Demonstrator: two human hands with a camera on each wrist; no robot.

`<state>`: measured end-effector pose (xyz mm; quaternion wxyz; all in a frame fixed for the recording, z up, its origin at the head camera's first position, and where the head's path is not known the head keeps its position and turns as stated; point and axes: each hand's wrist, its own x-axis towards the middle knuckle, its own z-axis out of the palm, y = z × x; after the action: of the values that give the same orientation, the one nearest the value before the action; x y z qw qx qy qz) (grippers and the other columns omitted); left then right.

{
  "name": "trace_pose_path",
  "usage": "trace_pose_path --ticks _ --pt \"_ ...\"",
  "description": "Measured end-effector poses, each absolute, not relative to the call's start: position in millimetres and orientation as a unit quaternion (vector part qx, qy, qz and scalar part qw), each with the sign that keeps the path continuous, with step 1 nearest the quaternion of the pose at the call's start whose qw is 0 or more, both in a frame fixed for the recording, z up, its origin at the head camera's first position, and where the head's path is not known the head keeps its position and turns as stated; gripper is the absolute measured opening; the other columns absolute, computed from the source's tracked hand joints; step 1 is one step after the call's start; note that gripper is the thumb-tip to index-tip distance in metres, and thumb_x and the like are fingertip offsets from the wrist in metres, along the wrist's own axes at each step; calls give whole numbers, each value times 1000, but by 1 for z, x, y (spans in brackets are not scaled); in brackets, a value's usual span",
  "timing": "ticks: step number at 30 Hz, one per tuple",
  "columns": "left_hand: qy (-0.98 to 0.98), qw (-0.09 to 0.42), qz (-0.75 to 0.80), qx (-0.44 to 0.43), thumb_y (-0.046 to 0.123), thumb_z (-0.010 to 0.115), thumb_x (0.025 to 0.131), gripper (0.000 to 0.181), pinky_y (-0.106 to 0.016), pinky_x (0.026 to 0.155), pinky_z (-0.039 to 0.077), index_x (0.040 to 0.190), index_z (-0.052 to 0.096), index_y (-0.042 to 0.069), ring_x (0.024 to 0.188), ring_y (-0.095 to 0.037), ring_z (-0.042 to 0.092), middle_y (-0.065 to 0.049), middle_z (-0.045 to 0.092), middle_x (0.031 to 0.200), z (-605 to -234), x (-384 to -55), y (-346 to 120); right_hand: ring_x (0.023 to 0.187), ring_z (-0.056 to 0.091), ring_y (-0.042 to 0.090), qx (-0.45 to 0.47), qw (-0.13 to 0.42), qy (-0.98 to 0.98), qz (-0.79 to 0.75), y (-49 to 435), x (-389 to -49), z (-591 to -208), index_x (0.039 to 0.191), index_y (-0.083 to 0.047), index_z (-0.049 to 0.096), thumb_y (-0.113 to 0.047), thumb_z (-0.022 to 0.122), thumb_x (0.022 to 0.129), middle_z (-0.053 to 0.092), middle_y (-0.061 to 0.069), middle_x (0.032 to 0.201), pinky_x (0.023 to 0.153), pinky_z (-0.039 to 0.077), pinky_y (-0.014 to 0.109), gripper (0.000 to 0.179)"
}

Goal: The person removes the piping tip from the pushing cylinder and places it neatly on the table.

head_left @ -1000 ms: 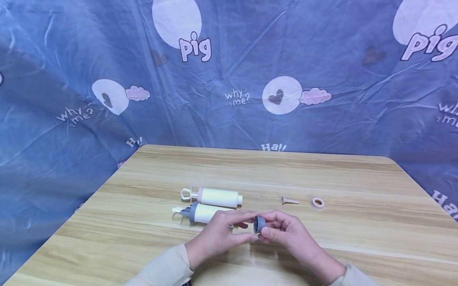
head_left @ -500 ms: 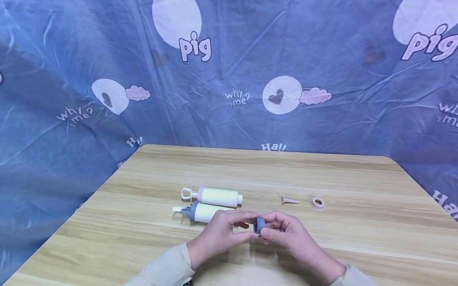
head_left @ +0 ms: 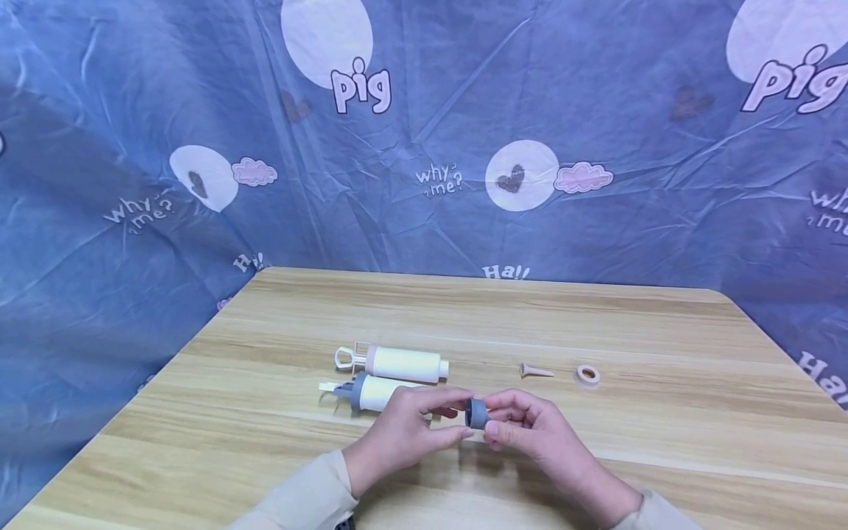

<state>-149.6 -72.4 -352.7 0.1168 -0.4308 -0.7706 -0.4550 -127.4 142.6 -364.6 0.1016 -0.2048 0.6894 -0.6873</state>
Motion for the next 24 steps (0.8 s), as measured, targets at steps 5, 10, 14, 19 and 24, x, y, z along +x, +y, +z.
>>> trace_pose_path --ticks 5,10,14,19,24 --pt "-779 123 -455 -413 8 75 76 36 -14 73 51 110 66 3 81 -18 69 -9 70 101 -352 -149 -76 78 63 10 -184 101 691 -692 145 -127 -363 109 7 55 -7 63 85 66 2 90 74 55 28 29" --pt "-783 122 -460 -400 7 75 75 36 -15 74 52 109 66 3 80 -20 69 -9 70 101 -351 -149 -79 77 62 9 -192 89 683 -699 148 -126 -364 106 3 57 -3 61 85 66 0 88 72 55 26 22" --pt "-783 117 -464 -397 7 74 76 35 -16 76 52 109 66 2 82 -20 69 -10 70 101 -351 -149 -81 75 62 9 -186 82 693 -692 150 -127 -364 103 2 58 -2 61 84 65 -1 87 71 54 25 20" --pt "-780 119 -466 -400 7 74 76 34 -16 76 52 109 67 2 83 -20 69 -10 70 101 -352 -150 -82 72 61 8 -177 59 710 -679 151 -128 -364 99 7 58 -4 61 85 65 -1 82 68 54 25 19" --pt "-782 118 -465 -398 8 74 77 33 -16 76 51 109 67 3 83 -20 69 -9 70 101 -352 -150 -83 70 59 7 -194 38 706 -680 152 -129 -364 96 1 62 -2 60 86 64 -6 80 65 53 25 11"
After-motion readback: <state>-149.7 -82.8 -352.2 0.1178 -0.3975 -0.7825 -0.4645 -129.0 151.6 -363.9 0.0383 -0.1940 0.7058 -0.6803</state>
